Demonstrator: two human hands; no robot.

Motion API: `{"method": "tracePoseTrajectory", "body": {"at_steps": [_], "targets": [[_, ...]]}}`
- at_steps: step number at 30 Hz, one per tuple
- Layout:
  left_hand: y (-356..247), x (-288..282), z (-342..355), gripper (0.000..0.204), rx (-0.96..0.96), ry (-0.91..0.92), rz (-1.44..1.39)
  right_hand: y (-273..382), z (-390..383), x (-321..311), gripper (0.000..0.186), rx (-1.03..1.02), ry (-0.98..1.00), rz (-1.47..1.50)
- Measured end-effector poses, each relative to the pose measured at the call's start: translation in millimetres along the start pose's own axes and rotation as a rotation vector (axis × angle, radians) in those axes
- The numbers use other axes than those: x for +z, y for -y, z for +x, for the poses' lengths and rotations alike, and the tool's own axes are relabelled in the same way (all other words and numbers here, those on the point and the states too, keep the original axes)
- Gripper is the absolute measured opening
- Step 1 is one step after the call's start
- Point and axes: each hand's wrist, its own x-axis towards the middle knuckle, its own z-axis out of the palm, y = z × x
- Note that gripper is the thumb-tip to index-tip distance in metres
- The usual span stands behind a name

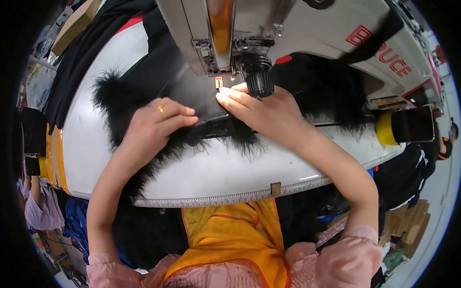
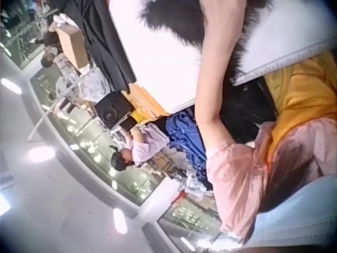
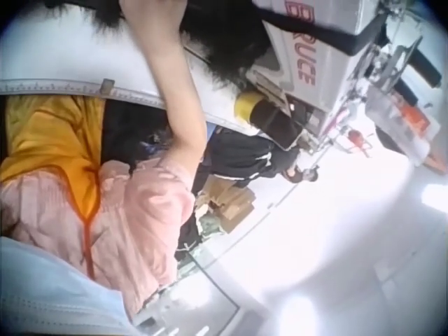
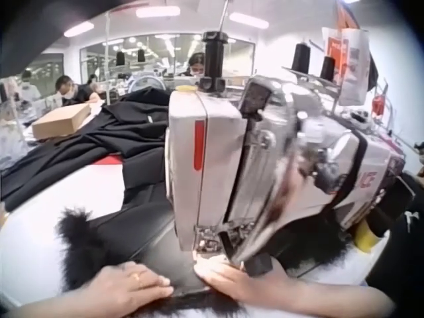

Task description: Sewing black faux fur trim onto a black garment using an industrial sewing machine.

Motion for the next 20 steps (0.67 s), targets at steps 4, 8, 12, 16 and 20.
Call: {"method": "tracePoseTrajectory", "body": {"at_steps": [4,8,12,16,20], "targets": [[0.6,8.5,1.2,0.017,0.102,-0.134,0.104,-24.8,-7.9,6.9,0.033,-0.04,0.031,0.044],[24.9,26.0,28.9,0.019,0.181,-0.145,0.099,-56.3,-43.9,42.0,0.016,0.31,-0.111,0.198],[25.5,30.0,30.3,0.02,0.207,-0.171,0.145,-55.8,-44.7,31.0,0.015,0.328,-0.109,0.352],[24.7,34.3,32.6,0.02,0.189,-0.195,0.195,-55.3,-35.2,16.3,0.016,0.114,-0.156,0.036],[23.1,31.5,33.7,0.021,0.188,-0.203,0.191,-57.4,-37.4,21.8,0.012,0.332,-0.199,0.372]]}}
